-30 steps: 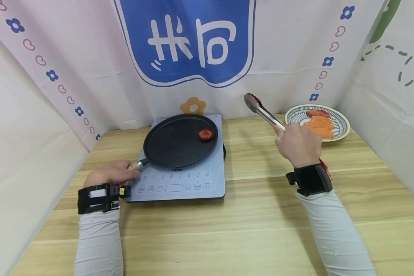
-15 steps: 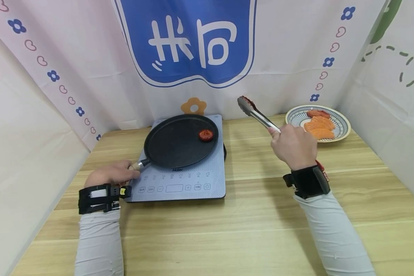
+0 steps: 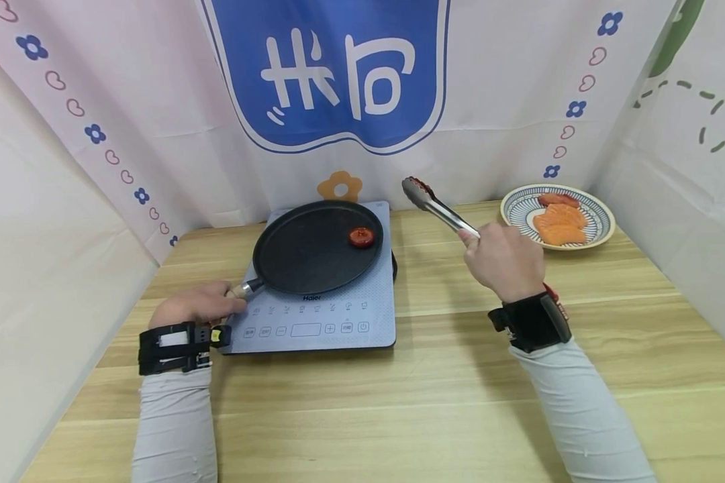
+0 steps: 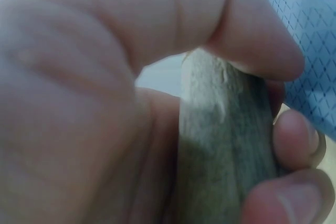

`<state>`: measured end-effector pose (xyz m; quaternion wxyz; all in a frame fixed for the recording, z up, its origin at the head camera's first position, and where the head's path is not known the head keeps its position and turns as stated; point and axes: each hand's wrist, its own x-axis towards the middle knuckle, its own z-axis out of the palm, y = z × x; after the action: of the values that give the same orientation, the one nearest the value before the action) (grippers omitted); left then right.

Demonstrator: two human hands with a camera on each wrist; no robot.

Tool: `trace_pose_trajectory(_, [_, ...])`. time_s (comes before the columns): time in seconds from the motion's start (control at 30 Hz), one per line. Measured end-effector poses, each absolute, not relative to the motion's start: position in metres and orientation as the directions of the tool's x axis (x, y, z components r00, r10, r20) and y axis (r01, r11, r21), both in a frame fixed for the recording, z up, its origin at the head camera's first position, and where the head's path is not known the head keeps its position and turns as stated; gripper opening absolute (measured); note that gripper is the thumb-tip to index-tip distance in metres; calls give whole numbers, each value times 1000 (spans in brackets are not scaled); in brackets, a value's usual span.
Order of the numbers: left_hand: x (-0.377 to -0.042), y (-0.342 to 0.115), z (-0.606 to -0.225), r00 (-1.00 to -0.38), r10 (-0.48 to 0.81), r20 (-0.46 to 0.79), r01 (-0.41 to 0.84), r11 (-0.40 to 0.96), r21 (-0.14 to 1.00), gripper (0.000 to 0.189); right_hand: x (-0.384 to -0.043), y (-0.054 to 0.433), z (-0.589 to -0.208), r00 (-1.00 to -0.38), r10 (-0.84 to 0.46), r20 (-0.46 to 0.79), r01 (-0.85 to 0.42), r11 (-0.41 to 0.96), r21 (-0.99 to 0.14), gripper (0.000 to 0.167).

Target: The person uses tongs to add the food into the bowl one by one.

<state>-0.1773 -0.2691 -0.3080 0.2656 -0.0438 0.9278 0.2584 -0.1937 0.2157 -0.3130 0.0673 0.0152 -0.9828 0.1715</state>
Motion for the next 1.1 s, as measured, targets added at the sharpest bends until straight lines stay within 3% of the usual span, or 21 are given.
trace_pose_trajectory(1.1, [-177, -269, -307, -853, 49, -519, -225, 864, 451, 29, -177, 180, -308, -985, -111, 130, -145, 946, -290, 55])
